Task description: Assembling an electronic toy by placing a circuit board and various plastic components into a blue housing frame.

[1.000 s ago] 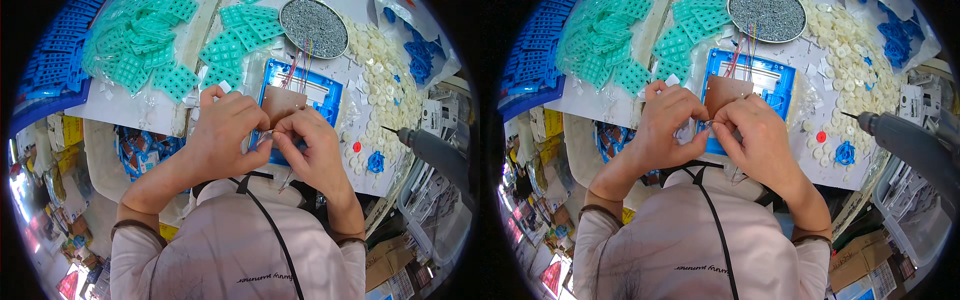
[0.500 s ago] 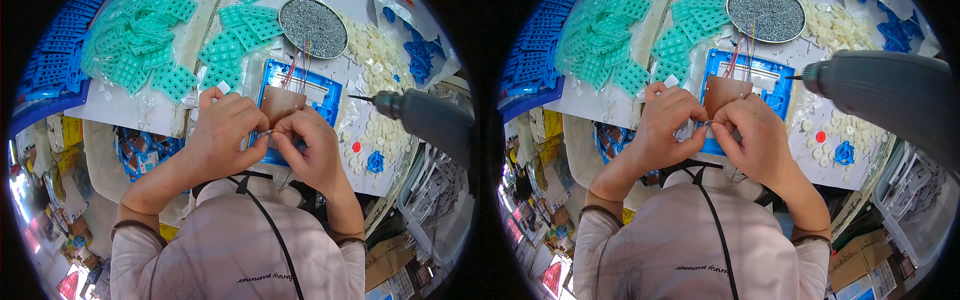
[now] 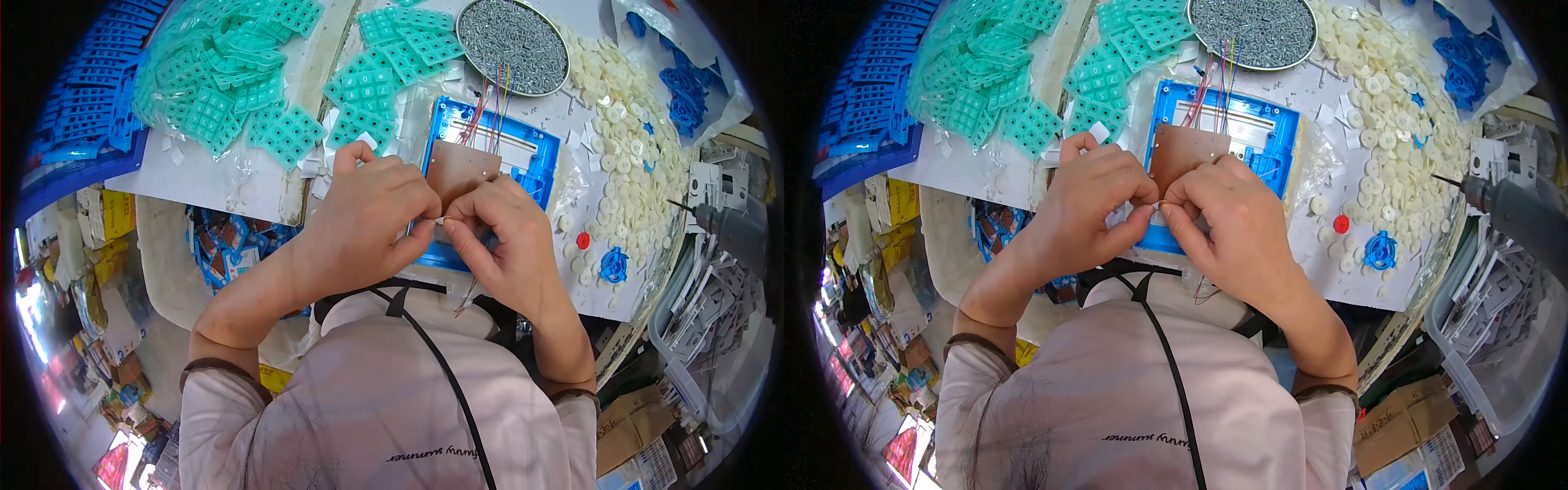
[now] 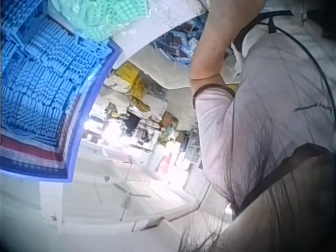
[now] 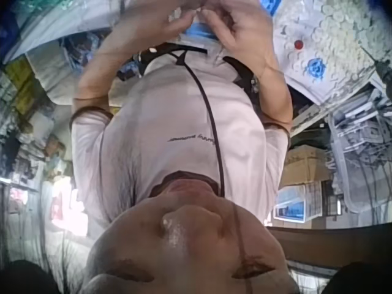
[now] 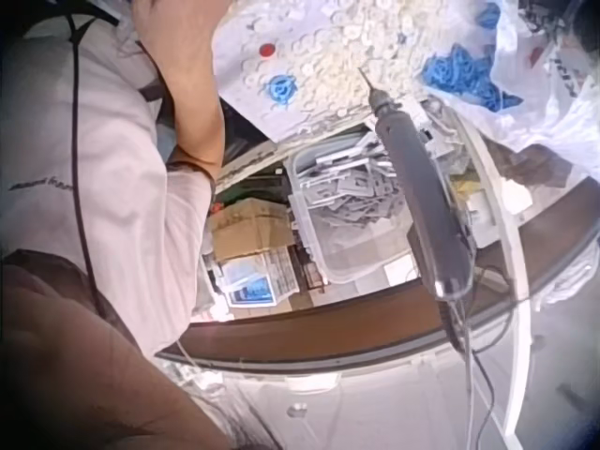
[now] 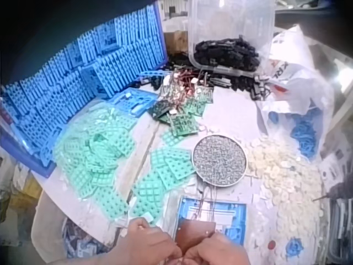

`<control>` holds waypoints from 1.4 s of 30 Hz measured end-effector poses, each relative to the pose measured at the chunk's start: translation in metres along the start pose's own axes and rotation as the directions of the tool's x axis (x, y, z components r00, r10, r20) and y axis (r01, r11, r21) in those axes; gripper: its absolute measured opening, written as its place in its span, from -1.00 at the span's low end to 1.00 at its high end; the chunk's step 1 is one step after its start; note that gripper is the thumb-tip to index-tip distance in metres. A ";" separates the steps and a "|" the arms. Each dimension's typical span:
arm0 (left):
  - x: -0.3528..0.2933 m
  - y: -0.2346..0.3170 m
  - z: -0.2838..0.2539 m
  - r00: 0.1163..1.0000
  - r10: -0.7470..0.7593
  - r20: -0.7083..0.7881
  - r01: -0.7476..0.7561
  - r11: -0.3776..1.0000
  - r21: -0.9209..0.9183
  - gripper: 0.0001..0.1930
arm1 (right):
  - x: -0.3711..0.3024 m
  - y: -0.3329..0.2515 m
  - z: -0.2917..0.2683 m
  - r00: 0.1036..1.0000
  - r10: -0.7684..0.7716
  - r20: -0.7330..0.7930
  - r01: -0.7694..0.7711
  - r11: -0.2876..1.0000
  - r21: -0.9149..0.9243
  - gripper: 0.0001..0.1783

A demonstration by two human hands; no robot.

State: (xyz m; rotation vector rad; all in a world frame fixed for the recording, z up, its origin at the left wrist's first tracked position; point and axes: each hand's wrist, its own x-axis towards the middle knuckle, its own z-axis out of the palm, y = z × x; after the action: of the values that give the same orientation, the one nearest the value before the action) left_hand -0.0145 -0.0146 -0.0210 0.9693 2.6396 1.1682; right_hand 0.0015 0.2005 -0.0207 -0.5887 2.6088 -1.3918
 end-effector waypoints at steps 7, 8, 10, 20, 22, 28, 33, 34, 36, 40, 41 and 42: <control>0.001 -0.004 0.002 0.999 0.026 0.027 -0.026 1.000 -0.008 -0.83 | 0.001 -0.002 -0.002 1.000 -0.008 0.011 0.008 1.000 -0.005 -0.90; 0.000 -0.006 0.000 0.999 0.020 0.040 -0.019 1.000 -0.007 -0.82 | 0.001 -0.001 -0.002 1.000 -0.007 0.010 0.007 1.000 -0.001 -0.90; -0.001 -0.009 -0.007 0.998 0.006 0.066 -0.006 1.000 -0.006 -0.82 | 0.000 0.001 -0.001 1.000 -0.001 -0.018 0.001 1.000 0.011 -0.90; 0.001 -0.003 -0.010 0.999 -0.030 0.011 0.031 0.999 -0.040 -0.88 | 0.000 0.000 -0.001 0.999 0.034 -0.010 -0.034 0.999 0.026 -0.89; 0.001 -0.003 -0.011 0.998 -0.052 0.043 0.056 0.994 -0.090 -0.90 | 0.000 0.000 -0.001 0.999 0.031 -0.009 -0.031 0.999 0.029 -0.89; 0.001 -0.004 -0.010 0.989 -0.125 0.077 0.139 0.967 -0.215 -0.93 | -0.002 -0.005 0.003 0.994 0.080 -0.070 -0.078 0.996 0.041 -0.88; -0.002 0.004 0.001 0.993 -0.115 0.013 0.115 0.970 -0.215 -0.90 | -0.012 -0.008 0.003 0.991 -0.037 -0.130 0.041 0.999 0.029 -0.82; -0.002 0.007 0.004 0.996 -0.091 -0.006 0.089 0.981 -0.173 -0.89 | -0.013 -0.013 0.001 0.991 -0.007 -0.132 0.014 0.999 0.049 -0.81; -0.003 0.012 0.007 0.998 -0.004 -0.059 0.000 0.998 -0.070 -0.86 | -0.015 -0.019 -0.005 0.993 0.053 -0.107 -0.045 0.996 0.072 -0.81; -0.002 0.017 0.010 0.985 0.108 -0.132 -0.108 0.994 0.006 -0.82 | -0.019 -0.021 -0.012 0.984 0.177 -0.032 -0.172 0.977 0.128 -0.82; -0.002 0.017 0.013 0.985 0.086 -0.153 -0.094 0.994 -0.047 -0.83 | -0.020 -0.021 -0.012 0.978 0.209 -0.019 -0.204 0.967 0.154 -0.82; -0.004 0.015 0.017 0.983 0.062 -0.173 -0.080 0.992 -0.101 -0.83 | -0.021 -0.020 -0.011 0.988 0.142 -0.061 -0.135 0.985 0.104 -0.82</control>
State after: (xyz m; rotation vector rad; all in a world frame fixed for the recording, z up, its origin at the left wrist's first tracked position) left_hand 0.0018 0.0017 -0.0233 0.9938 2.6546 1.4538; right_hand 0.0227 0.2070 0.0003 -0.3456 2.5571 -1.5121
